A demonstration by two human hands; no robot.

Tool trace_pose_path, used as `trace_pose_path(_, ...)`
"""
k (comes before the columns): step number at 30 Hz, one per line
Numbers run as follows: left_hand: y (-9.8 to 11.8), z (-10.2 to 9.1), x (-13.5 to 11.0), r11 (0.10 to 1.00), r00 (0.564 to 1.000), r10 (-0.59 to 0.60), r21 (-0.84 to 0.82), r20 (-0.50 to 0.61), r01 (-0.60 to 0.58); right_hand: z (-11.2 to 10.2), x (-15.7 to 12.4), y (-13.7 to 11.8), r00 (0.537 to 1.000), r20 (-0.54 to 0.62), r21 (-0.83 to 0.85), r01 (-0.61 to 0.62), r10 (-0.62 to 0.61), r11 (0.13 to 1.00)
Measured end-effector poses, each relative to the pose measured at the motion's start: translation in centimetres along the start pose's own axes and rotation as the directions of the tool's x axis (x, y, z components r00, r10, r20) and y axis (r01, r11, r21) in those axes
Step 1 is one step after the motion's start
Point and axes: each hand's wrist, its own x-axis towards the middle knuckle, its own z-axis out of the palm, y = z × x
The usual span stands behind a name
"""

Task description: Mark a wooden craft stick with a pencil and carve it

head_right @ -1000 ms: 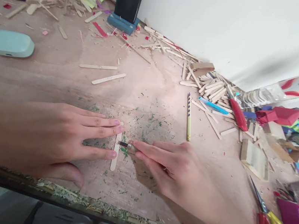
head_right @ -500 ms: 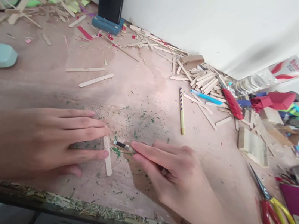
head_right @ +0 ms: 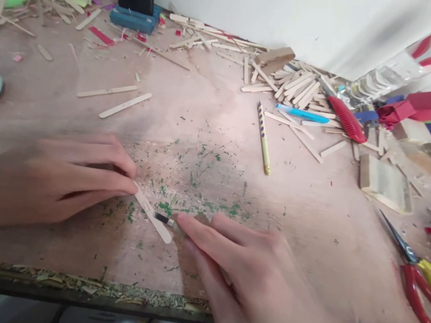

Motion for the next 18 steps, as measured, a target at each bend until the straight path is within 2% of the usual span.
trace_pose_path(8,0.29,0.06,-0.43,0.993,0.998,-0.007,-0.115,0.059,0.014,0.54,-0.22,0.39,1.0,-0.008,0.097,-0.027,0.028,0.995)
trace_pose_path(18,-0.03,0.44,-0.35,0.993,1.0,0.03,-0.117,-0.001,-0.03,0.57,0.17,0.55,0.999,0.043,0.026,0.0,-0.002,1.0)
